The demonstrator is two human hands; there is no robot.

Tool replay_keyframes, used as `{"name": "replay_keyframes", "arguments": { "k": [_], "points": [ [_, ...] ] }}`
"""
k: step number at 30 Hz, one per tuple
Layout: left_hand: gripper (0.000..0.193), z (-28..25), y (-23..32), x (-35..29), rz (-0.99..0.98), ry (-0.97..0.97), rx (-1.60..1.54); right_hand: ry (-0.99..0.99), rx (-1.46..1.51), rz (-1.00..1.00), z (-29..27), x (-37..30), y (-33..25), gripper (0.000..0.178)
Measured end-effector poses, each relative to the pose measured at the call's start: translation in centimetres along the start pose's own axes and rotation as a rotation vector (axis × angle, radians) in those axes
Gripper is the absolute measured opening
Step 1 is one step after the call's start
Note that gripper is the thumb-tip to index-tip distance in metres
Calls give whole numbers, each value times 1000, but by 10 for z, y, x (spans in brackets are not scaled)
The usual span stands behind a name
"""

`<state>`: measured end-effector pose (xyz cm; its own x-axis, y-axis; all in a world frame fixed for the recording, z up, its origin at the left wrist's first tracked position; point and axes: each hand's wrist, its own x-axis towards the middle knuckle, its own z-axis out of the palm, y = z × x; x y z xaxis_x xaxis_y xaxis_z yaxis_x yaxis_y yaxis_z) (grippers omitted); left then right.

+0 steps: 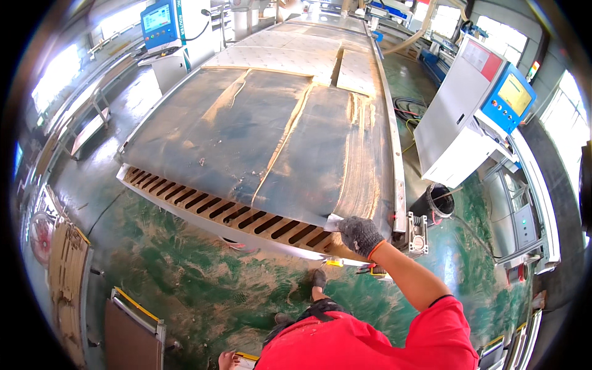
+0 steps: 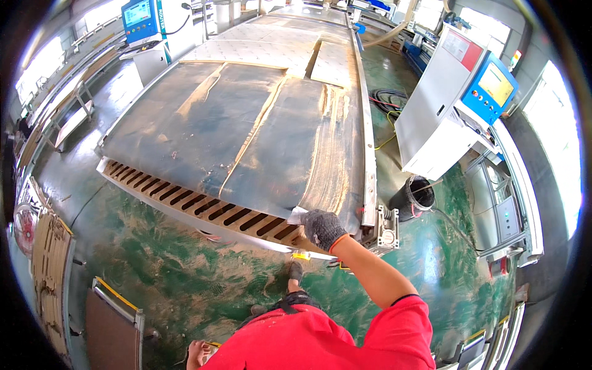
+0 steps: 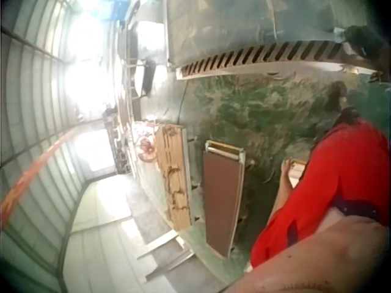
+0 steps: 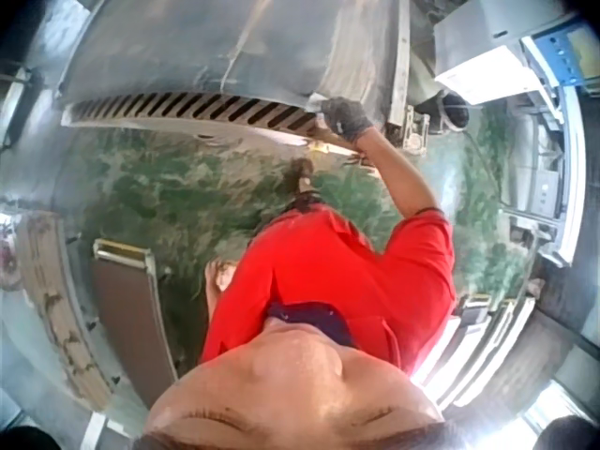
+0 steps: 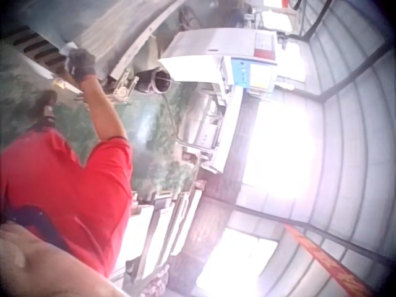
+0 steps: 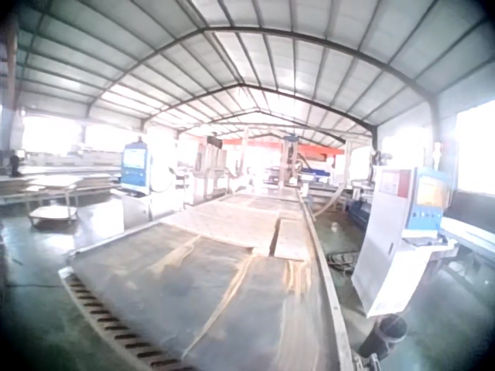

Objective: The person repeatedly picks up large white panels from a conveyor table, wipes them with a cloth, and stacks them on a nearby table. The person also moves a smaller panel to a separate pile and continues the cycle of wiping and stacking.

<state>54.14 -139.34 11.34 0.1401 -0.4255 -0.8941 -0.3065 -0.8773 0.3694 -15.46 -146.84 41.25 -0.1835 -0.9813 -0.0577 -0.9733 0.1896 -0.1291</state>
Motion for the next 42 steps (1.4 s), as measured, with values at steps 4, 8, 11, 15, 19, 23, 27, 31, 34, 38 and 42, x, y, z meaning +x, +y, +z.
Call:
{"name": "replay_keyframes", "arguments": {
  "k": [4,8,11,15,19,23,27,31,34,38,42],
  "points": [
    [25,-15,-19,9,60,-35,-22,114,-97,-27,6,-7,-19,19],
    [32,-26,-38,25,13,21,-9,257,-96,58,2,-6,-7,13],
    [29,-30,-46,34,-22,73,114,450,72,162,-8,-1,16,13],
    [31,-25,-49,38,-14,46,119,619,117,310,-18,8,56,11],
    [33,-6,-42,33,16,13,63,666,216,444,-18,23,102,12],
    [36,21,-24,23,49,-7,20,672,227,557,-14,55,154,20],
    [38,50,2,9,72,-21,-6,695,327,698,-14,101,208,27],
    [40,78,29,-7,81,-30,-41,724,312,715,-20,158,266,23],
    [42,99,42,-22,97,-32,-88,707,220,708,-27,205,308,19],
    [44,126,48,-47,137,-136,-405,674,-5,707,-38,261,362,19],
    [42,153,64,-81,156,-36,-278,621,-24,721,-40,305,409,20]
  ]
}}
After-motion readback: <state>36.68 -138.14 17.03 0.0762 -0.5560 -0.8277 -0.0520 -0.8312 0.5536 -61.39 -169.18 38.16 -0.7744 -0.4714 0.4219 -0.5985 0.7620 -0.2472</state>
